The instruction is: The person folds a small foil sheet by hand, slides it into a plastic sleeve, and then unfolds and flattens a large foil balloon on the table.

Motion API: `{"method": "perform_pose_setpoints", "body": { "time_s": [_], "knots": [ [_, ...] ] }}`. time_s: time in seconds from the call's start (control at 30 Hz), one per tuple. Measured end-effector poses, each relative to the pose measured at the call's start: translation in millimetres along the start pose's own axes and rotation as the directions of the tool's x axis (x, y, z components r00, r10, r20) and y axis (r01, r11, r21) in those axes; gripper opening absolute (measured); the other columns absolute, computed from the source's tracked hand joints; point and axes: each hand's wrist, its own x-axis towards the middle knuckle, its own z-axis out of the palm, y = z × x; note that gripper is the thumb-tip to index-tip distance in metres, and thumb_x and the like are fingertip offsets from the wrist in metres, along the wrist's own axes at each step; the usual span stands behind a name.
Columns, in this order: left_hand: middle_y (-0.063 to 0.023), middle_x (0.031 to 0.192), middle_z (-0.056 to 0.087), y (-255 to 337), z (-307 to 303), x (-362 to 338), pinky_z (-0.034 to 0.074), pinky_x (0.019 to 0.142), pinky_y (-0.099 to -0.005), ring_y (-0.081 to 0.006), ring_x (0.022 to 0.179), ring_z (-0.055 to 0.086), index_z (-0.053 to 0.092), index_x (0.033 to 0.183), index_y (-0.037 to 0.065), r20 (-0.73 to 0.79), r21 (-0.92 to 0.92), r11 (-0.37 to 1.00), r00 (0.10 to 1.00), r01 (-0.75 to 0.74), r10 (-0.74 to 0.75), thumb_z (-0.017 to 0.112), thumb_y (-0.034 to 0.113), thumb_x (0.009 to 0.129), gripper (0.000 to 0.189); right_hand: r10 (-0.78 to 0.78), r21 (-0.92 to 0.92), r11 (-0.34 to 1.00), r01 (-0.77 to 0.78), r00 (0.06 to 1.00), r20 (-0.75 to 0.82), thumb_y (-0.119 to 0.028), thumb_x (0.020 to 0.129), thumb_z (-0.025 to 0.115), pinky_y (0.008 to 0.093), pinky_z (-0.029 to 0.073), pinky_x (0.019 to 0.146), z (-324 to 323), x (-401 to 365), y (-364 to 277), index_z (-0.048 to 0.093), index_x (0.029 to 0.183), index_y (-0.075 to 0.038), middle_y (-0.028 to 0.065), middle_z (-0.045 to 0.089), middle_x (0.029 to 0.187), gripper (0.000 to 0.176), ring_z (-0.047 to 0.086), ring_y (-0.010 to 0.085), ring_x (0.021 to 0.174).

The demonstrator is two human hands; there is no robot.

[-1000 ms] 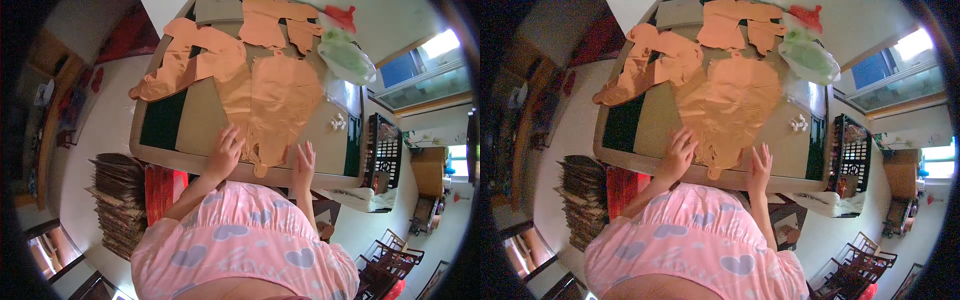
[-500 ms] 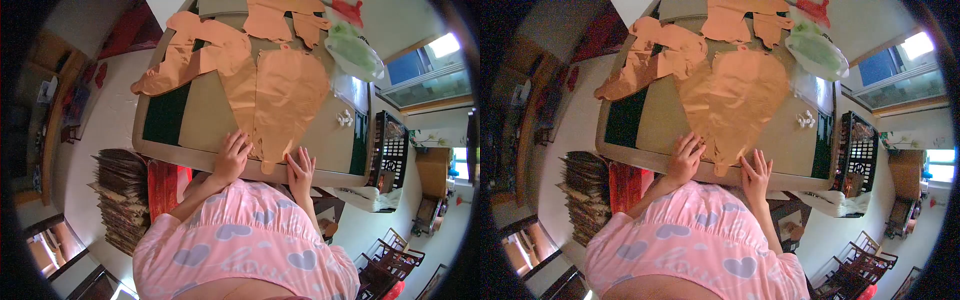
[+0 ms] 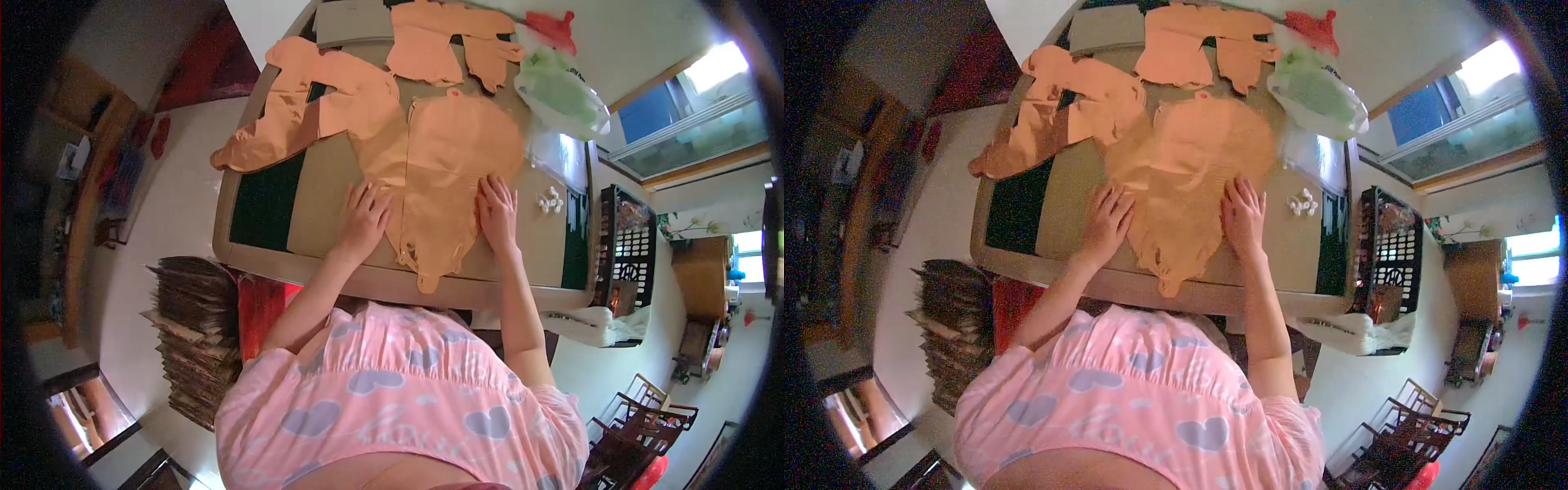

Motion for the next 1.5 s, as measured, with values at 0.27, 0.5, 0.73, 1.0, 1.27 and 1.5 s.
{"method": "perform_pose_setpoints", "body": {
  "time_s": [0.27,0.5,0.73,1.0,1.27,1.5],
  "knots": [
    [-0.0149,0.132,0.047,25.3,-1.0,18.9,0.031,0.107,-0.0531,-0.0352,0.127,0.04,0.057,0.12,0.011,0.063,-0.036,0.999,0.998,-0.02,0.022,0.061,0.019,0.085,0.036,-0.021,-0.063,0.998,0.021,1.0,-0.006,-0.02,0.093,0.053,0.0553,0.026,0.109,5.3,3.4,4.0,0.059,0.124,-0.011,0.0093,0.052,0.135,0.033,0.043,0.0286,0.13],
    [-0.0147,0.138,0.044,35.0,29.2,51.3,0.028,0.109,-0.051,-0.0344,0.131,0.037,0.057,0.123,0.011,0.141,-0.026,0.995,0.985,-0.092,0.095,0.059,0.024,0.088,0.037,-0.028,-0.066,0.997,0.026,0.999,-0.038,-0.02,0.092,0.054,0.0567,0.026,0.108,5.3,3.6,3.4,0.059,0.123,-0.012,0.0087,0.054,0.132,0.032,0.043,0.0283,0.129],
    [-0.0144,0.141,0.042,31.9,50.2,61.9,0.023,0.111,-0.0513,-0.0335,0.133,0.034,0.055,0.129,0.013,0.223,0.051,0.998,0.974,-0.045,0.032,0.053,0.03,0.091,0.041,-0.03,-0.071,0.997,0.026,0.998,-0.061,-0.02,0.091,0.056,0.0536,0.025,0.109,1.7,2.1,1.7,0.062,0.119,-0.011,0.009,0.055,0.13,0.03,0.046,0.0284,0.125],
    [-0.0149,0.134,0.047,33.3,46.3,59.8,0.026,0.109,-0.0531,-0.0329,0.13,0.038,0.055,0.127,0.013,0.18,-0.031,0.999,0.983,-0.013,0.019,0.054,0.029,0.091,0.04,-0.048,-0.036,0.998,0.044,0.991,-0.121,-0.016,0.086,0.061,0.0576,0.026,0.107,4.1,1.1,-1.2,0.065,0.11,-0.01,0.0089,0.059,0.122,0.025,0.049,0.0276,0.121],
    [-0.0152,0.133,0.046,41.3,31.2,78.8,0.03,0.106,-0.0519,-0.0339,0.128,0.039,0.056,0.123,0.011,0.132,0.02,0.991,0.983,-0.13,0.126,0.06,0.027,0.087,0.04,-0.012,-0.007,1.0,0.011,0.992,-0.129,-0.016,0.087,0.058,0.0572,0.027,0.107,2.9,0.2,2.3,0.066,0.109,-0.009,0.0096,0.058,0.121,0.025,0.049,0.0288,0.121],
    [-0.0135,0.13,0.051,33.1,39.5,58.3,0.034,0.104,-0.049,-0.0321,0.124,0.044,0.06,0.117,0.011,0.217,-0.116,0.967,0.945,-0.226,0.246,0.061,0.024,0.085,0.034,-0.037,-0.008,0.999,0.036,0.99,-0.137,-0.018,0.086,0.059,0.0574,0.028,0.106,7.1,-1.1,9.9,0.065,0.11,-0.011,0.0098,0.058,0.121,0.026,0.049,0.0289,0.12]
  ]
}}
